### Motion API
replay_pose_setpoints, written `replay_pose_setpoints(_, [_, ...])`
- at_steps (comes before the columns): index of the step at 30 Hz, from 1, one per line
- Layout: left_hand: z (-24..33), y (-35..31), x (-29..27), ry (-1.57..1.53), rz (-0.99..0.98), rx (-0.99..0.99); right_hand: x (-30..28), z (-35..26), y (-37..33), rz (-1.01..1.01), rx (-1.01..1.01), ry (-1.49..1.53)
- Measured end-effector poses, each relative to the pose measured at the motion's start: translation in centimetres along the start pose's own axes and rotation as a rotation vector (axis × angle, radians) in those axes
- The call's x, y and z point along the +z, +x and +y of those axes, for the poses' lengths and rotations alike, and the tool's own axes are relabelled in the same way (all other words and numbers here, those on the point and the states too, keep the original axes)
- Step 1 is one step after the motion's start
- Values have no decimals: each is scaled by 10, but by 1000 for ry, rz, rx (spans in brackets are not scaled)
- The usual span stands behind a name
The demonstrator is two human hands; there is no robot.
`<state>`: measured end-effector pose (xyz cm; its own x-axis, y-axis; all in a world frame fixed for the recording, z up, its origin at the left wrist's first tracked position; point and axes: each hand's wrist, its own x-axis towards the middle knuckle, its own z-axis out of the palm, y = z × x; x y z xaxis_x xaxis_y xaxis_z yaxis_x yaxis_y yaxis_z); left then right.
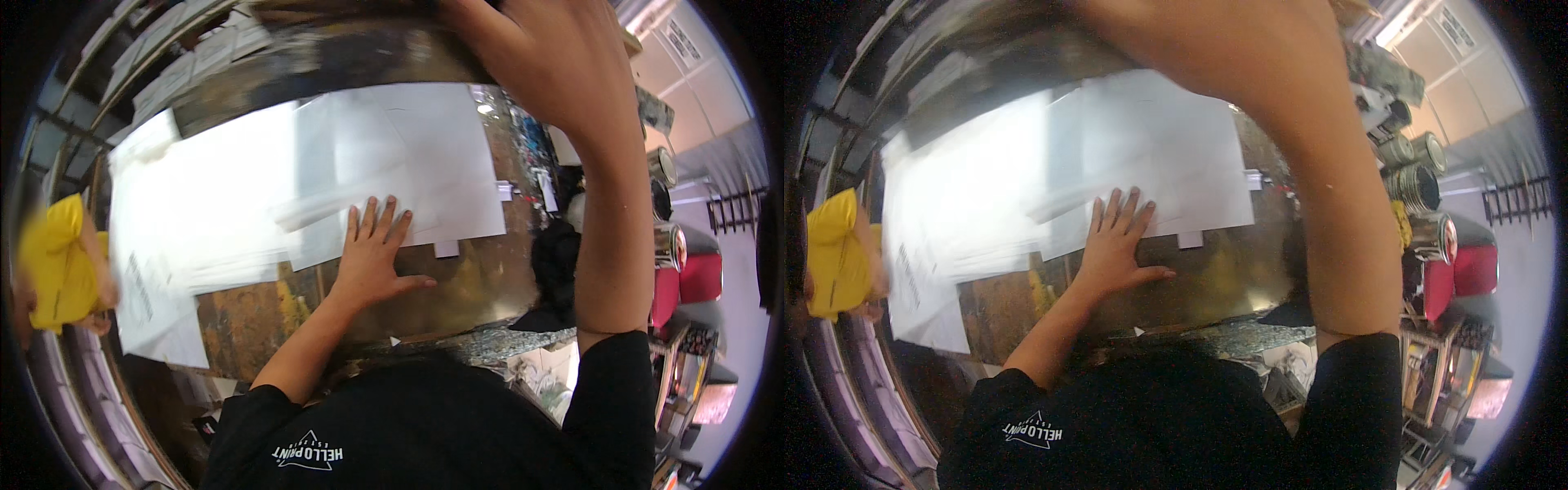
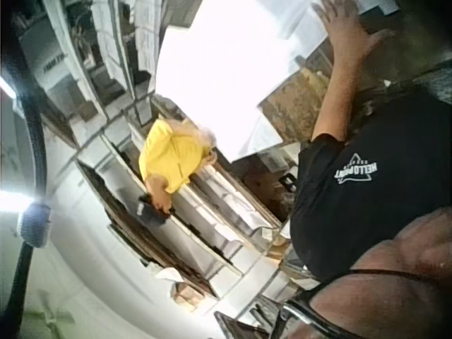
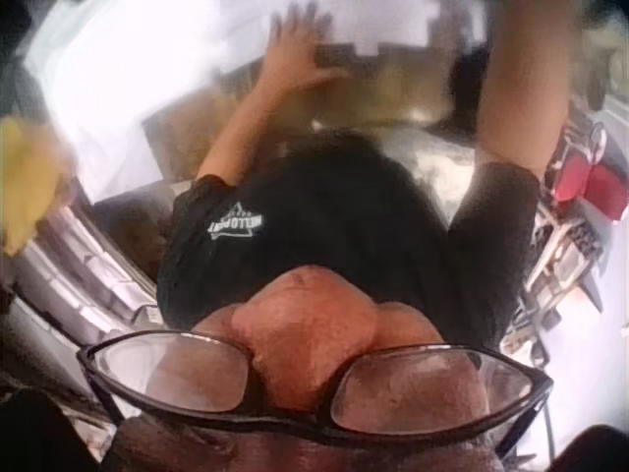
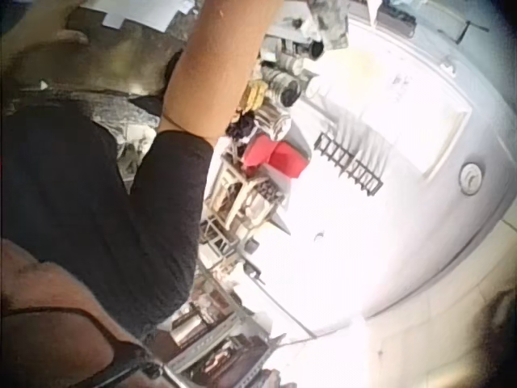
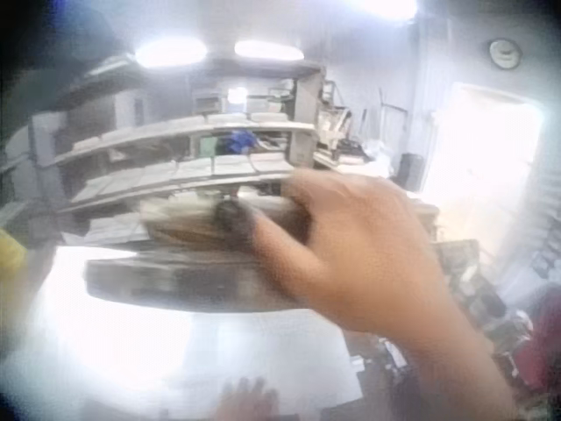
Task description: The person performs screen printing by placing sheets of paper on a surface and using a squeegee to spread ink through a mesh screen onto the paper, repeating the process for multiple sheets.
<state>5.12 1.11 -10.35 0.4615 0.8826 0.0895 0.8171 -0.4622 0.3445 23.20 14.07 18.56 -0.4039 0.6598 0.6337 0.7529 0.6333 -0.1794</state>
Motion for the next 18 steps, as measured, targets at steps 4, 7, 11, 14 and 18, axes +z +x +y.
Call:
replay_pose_setpoints(4, [45,44,28,-40,20,114,-4,8,-5,-45,-28,-18])
replay_pose_setpoints(7, [70,66,33,-12,-91,129,-20,9,-12,-59,-11,-47])
replay_pose_setpoints(11, [71,64,43,-20,66,186,-18,12,-16,-88,-25,-32])
replay_pose_setpoints(14, [72,60,41,15,41,192,-20,3,-19,-108,-37,-29])
replay_pose_setpoints(18, [78,62,45,18,27,239,-38,-14,-15,-121,-15,-68])
